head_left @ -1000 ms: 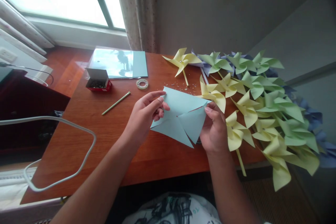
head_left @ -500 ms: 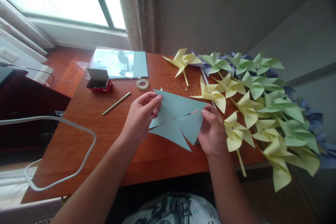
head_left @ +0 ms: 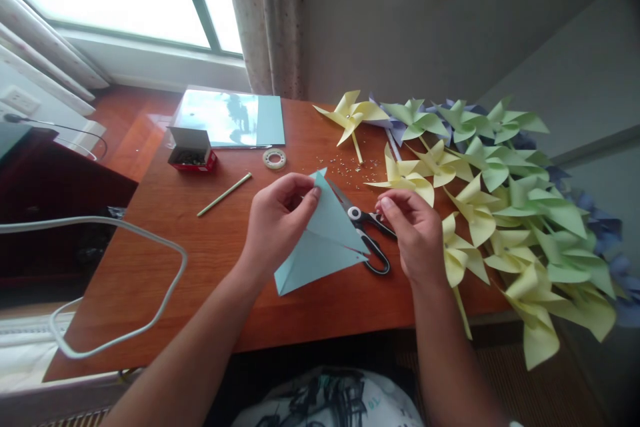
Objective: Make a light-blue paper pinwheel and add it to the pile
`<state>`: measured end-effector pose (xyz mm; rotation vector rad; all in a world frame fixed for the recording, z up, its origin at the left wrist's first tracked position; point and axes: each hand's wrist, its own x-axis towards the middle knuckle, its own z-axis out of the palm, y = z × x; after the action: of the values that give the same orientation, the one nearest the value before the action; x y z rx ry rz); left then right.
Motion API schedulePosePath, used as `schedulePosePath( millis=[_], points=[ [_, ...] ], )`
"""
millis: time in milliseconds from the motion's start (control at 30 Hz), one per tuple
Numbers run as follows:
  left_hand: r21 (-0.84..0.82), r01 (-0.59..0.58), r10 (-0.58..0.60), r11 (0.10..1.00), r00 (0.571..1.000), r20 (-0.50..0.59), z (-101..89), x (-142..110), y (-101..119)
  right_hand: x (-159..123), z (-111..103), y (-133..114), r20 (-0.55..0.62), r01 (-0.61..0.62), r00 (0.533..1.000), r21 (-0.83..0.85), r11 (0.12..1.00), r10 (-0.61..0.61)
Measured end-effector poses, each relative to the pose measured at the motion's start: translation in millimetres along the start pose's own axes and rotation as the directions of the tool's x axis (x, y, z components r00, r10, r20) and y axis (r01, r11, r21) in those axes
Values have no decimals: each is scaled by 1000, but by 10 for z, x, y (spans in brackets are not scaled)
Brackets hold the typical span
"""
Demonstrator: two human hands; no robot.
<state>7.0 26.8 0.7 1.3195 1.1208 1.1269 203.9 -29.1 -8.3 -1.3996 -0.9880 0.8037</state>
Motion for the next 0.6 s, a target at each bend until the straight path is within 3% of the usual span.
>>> schedulePosePath(
  millis=[133,233,433,600],
  points=[
    [126,-41,28,991,994,101,20,-28,-60,151,172,-184,195,133,974,-95,987,-113],
    [163,-75,51,984,988,147,30,-34,-61,216,288,-200,294,146,949,-80,986,-117],
    [179,-87,52,980,980,191,54,-32,-23,237,339,-75,327,173,934,-66,983,-142],
    [154,-65,32,986,977,209,55,-42,-38,215,333,-82,325,287,912,-73,955,-249]
  ],
)
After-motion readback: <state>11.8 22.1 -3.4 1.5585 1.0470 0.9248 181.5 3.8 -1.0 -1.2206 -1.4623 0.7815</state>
